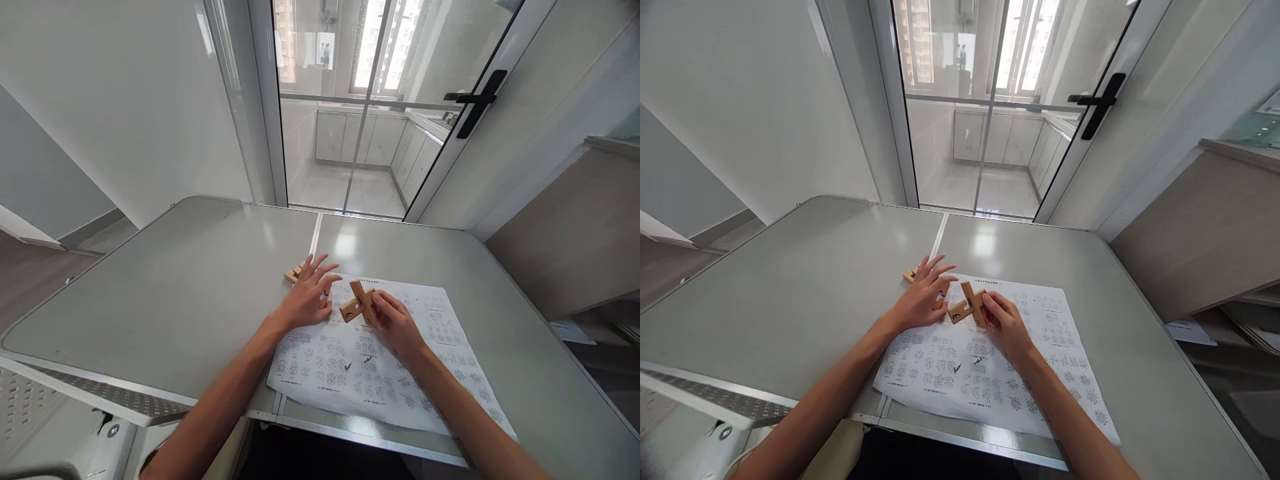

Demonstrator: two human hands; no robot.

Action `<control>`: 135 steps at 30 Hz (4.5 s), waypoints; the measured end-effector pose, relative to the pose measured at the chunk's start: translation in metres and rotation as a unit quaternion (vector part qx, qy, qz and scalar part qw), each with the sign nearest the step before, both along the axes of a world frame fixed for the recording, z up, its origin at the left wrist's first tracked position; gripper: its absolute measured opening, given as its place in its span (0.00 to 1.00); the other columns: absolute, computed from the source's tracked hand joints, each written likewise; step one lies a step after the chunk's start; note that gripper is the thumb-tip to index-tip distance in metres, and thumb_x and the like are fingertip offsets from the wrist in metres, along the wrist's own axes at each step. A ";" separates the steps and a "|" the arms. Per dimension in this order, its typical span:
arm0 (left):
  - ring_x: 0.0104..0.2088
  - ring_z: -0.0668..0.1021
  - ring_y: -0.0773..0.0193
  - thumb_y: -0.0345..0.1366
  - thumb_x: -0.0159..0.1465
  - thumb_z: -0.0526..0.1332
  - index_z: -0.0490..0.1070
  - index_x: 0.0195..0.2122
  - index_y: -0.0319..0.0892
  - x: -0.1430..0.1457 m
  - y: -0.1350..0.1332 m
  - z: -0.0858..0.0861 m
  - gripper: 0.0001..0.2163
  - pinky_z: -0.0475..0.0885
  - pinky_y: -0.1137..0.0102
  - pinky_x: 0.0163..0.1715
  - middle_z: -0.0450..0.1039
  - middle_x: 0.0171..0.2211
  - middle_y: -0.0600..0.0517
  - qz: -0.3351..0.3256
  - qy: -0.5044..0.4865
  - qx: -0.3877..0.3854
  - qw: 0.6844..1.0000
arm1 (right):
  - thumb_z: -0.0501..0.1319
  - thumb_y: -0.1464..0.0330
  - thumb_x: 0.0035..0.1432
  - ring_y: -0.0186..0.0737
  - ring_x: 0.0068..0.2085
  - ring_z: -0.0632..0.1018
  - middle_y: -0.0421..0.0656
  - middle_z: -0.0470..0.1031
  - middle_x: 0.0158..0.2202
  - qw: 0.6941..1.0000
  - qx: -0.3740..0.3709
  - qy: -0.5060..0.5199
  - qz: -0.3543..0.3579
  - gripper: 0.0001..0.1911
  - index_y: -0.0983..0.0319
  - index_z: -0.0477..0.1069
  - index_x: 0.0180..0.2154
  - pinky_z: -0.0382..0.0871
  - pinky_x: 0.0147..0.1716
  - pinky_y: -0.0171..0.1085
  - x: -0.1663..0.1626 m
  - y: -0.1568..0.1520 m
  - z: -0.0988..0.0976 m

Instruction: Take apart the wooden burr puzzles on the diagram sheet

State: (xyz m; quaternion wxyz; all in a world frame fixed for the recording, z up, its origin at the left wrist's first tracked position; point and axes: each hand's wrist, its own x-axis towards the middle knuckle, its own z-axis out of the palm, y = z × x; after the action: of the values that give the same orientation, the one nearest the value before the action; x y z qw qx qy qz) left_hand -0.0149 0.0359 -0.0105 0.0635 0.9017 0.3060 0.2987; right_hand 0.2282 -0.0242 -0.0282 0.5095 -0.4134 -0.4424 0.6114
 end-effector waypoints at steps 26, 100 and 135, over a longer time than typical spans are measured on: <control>0.27 0.75 0.65 0.49 0.76 0.53 0.73 0.47 0.42 0.025 -0.019 -0.004 0.17 0.72 0.68 0.32 0.74 0.27 0.53 0.007 -0.236 -0.317 0.919 | 0.70 0.52 0.61 0.30 0.23 0.66 0.39 0.73 0.33 0.998 -0.046 0.047 0.011 0.19 0.59 0.70 0.35 0.59 0.21 0.35 0.004 0.003 0.005; 0.23 0.70 0.70 0.51 0.72 0.61 0.75 0.44 0.39 0.027 -0.015 0.000 0.18 0.66 0.72 0.25 0.73 0.26 0.54 -0.063 -0.309 -0.450 0.835 | 0.74 0.54 0.58 0.21 0.09 0.57 0.38 0.82 0.29 0.980 -0.042 0.172 0.086 0.20 0.54 0.78 0.49 0.52 0.10 0.28 0.016 -0.001 -0.017; 0.22 0.70 0.67 0.41 0.72 0.57 0.74 0.38 0.43 0.021 -0.013 -0.008 0.10 0.60 0.71 0.26 0.72 0.23 0.54 0.166 -0.159 -0.149 0.962 | 0.74 0.58 0.56 0.25 0.18 0.61 0.39 0.81 0.33 0.993 -0.060 0.092 -0.032 0.23 0.58 0.72 0.50 0.57 0.16 0.30 0.007 0.005 0.003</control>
State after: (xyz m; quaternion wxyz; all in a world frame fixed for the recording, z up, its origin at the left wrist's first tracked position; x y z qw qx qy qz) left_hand 0.0060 0.0234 -0.0187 0.1945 0.7597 0.4781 0.3956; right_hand 0.2351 -0.0195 -0.0252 0.5420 -0.3989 -0.3424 0.6556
